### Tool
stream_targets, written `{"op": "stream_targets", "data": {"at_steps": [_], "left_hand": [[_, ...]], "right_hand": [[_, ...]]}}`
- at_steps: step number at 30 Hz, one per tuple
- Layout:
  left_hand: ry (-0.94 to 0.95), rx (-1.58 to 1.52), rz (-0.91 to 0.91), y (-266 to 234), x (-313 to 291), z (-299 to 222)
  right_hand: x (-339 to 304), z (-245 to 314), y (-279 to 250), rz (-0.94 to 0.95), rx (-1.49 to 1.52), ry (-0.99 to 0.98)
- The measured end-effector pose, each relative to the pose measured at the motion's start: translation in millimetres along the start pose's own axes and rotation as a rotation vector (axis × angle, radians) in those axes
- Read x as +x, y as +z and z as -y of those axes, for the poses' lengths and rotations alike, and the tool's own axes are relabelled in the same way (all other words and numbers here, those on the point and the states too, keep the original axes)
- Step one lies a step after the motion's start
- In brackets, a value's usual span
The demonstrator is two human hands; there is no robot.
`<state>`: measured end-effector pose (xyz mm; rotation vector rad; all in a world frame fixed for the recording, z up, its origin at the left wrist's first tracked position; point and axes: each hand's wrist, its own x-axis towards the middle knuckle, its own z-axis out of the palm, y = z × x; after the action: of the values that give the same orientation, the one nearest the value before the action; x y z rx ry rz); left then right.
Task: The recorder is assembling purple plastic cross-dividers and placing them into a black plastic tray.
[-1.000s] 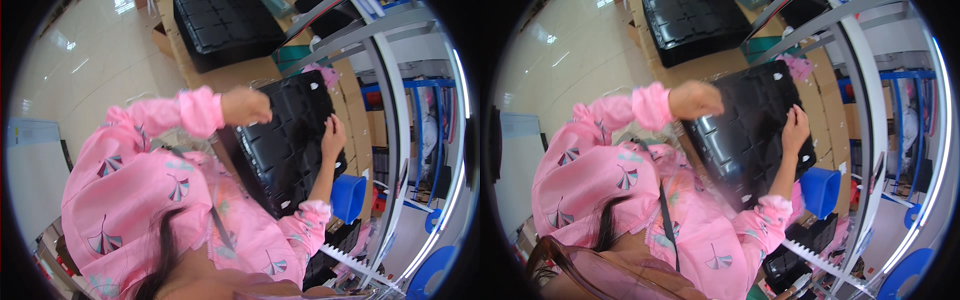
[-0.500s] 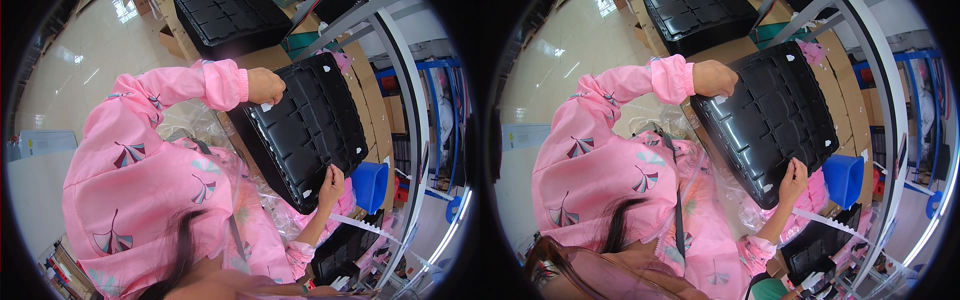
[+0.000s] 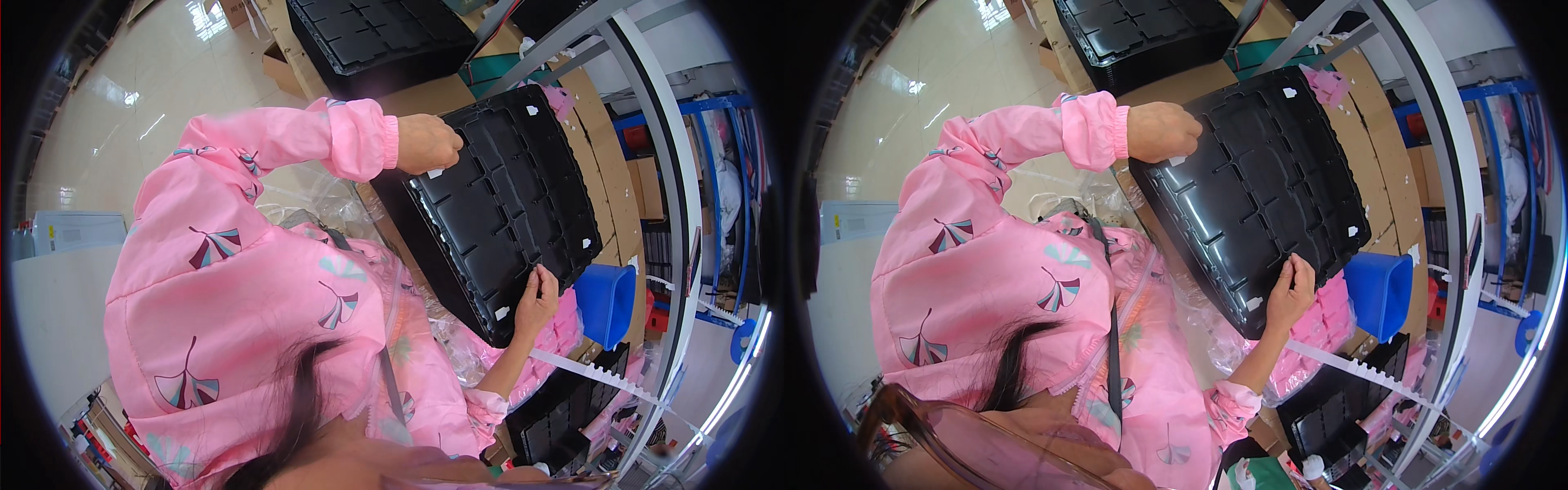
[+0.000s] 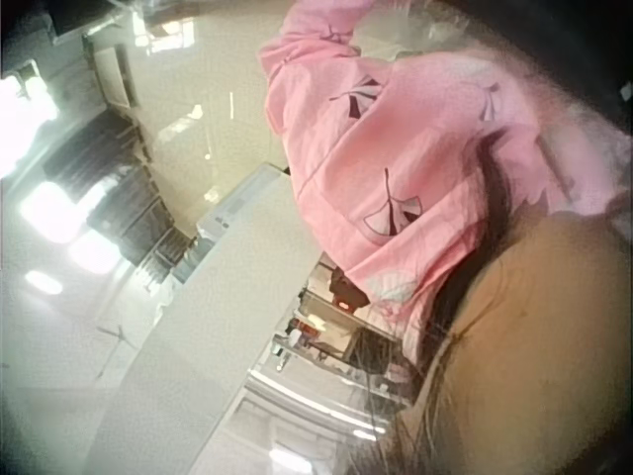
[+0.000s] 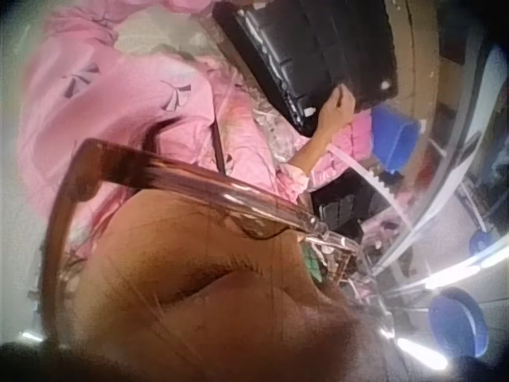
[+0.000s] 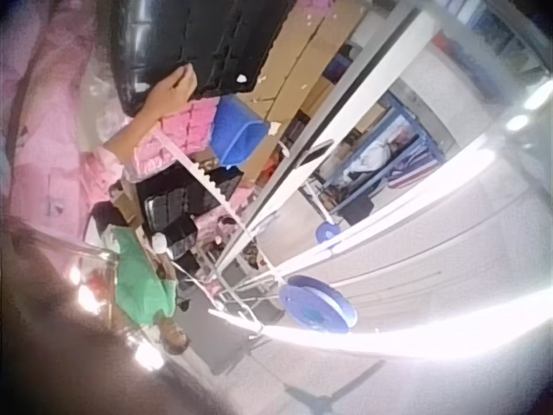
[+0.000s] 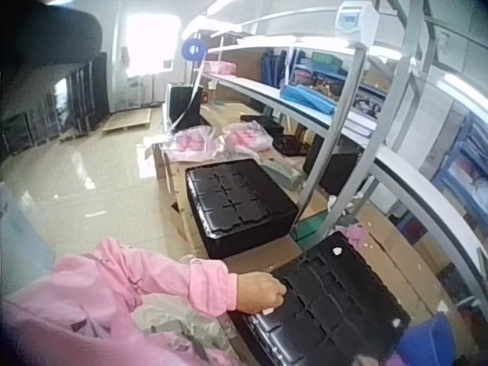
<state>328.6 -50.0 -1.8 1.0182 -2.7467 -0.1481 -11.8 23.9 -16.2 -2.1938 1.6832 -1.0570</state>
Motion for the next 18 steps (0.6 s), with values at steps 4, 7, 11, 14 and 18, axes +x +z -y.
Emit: {"op": "stream_targets", "data": {"at_steps": [4,7,11,14,18], "left_hand": [[0.066,-0.051,-0.177,7.0,-8.4,2.6],[0.115,-0.048,-0.187,5.7,-10.2,3.6],[0.138,-0.069,-0.176,0.5,-10.1,4.2],[0.163,-0.080,-0.119,1.3,-9.6,7.7],[0.170,-0.080,-0.080,0.1,-6.7,11.0]], "right_hand": [[-0.2,-2.0,3.1,-0.009,-0.032,-0.039],[-1.4,-0.4,3.9,-0.010,-0.026,-0.021],[-2.1,-2.5,5.2,-0.009,-0.033,-0.021],[-2.2,-2.8,5.7,-0.011,-0.042,-0.039],[-1.9,0.2,5.6,-0.014,-0.048,-0.036]]}}
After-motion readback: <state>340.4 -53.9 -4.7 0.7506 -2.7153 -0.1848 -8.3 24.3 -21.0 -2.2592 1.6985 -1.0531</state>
